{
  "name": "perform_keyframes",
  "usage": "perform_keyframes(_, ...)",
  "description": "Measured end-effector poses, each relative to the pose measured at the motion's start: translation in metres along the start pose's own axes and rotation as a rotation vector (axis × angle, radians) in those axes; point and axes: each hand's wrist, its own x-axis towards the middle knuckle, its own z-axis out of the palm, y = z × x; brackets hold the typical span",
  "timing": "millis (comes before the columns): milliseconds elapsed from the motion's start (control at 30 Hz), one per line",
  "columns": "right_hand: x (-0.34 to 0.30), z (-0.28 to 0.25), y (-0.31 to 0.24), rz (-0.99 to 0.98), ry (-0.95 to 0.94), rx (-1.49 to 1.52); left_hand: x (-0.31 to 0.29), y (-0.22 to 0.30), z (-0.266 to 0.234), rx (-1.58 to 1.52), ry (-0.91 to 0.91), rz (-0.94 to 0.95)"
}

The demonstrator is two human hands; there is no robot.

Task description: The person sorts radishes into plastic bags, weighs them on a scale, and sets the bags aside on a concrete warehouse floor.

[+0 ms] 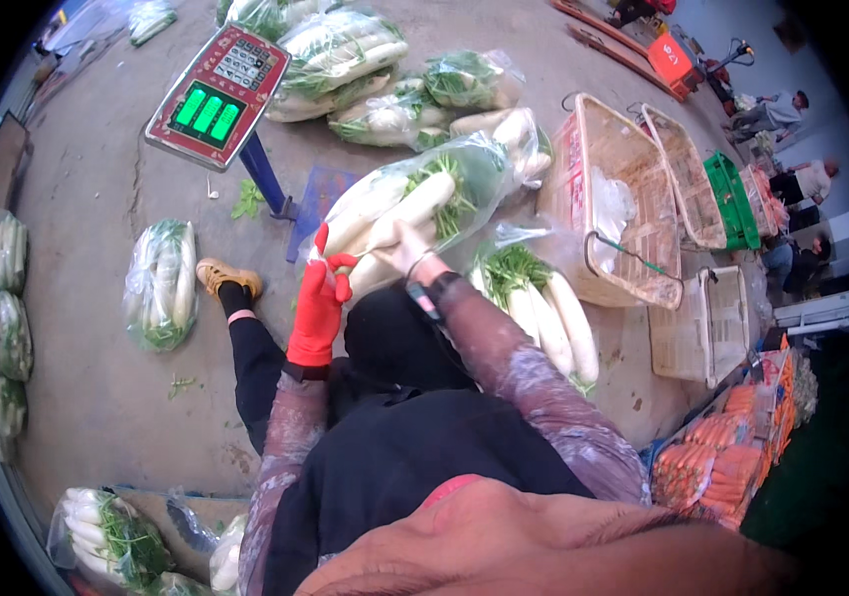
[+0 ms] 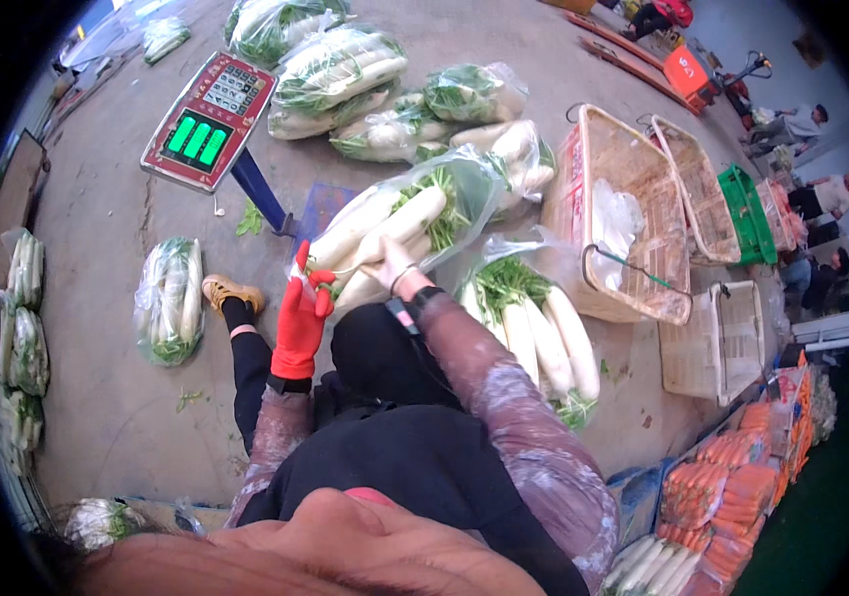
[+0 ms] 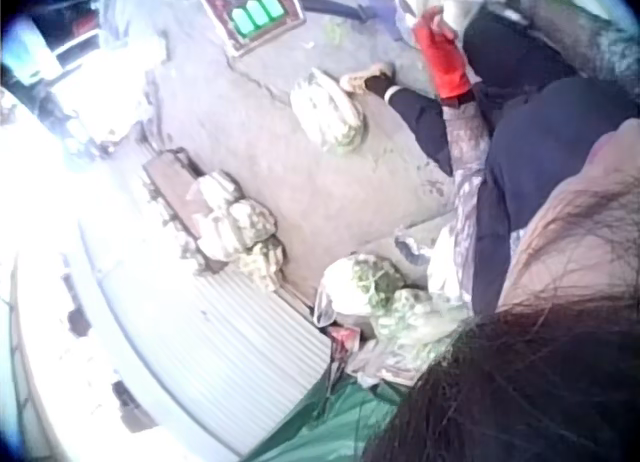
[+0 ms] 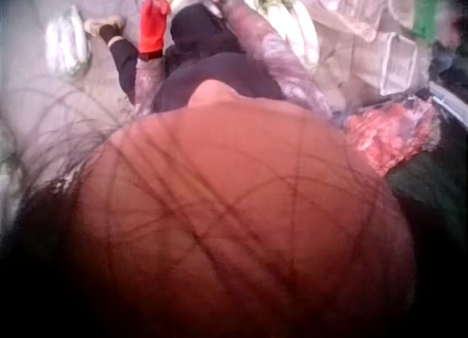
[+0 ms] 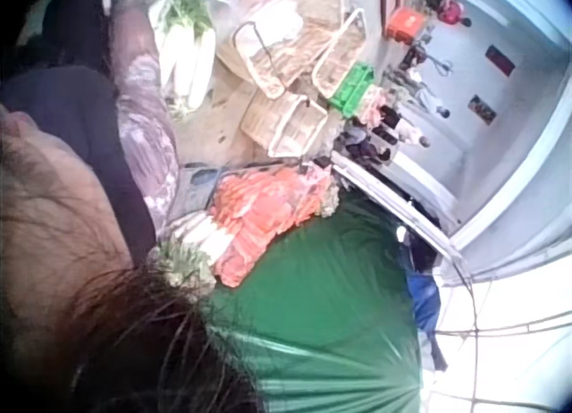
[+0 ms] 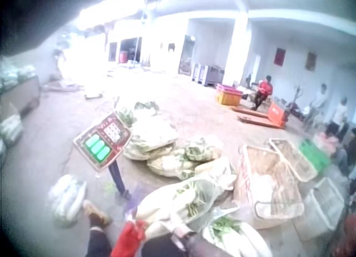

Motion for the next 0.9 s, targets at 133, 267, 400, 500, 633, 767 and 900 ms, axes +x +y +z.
perform_keyframes(133,0.037,-0.002,0.019,0.342,-0.032,-0.613,-0.003,0.005,-0.02,-0.021,0.052,-0.02)
perform_keyframes(267,0.025,-0.036,-0.015,-0.084,-0.167,-1.033,-0.002,0.003,-0.018,0.006,0.072,-0.009)
perform_keyframes(400,-0.063,-0.021,-0.07,-0.968,0.114,-1.23,-0.005,0.003,-0.03,0.0,0.096,0.013)
perform_keyframes(500,-0.087,-0.042,-0.12,-1.265,0.398,-1.253,0.006,0.002,-0.027,-0.01,0.082,0.037)
perform_keyframes(633,-0.081,-0.074,-0.154,-1.439,0.748,-1.497,0.013,0.002,-0.03,-0.04,0.104,0.052)
perform_keyframes(767,-0.048,-0.093,-0.165,-1.288,0.787,-1.443,0.028,-0.007,-0.028,-0.035,0.087,0.007)
perform_keyframes(900,-0.018,-0.078,-0.163,-1.337,0.636,-1.433,0.036,-0.017,-0.03,0.39,0.1,0.073)
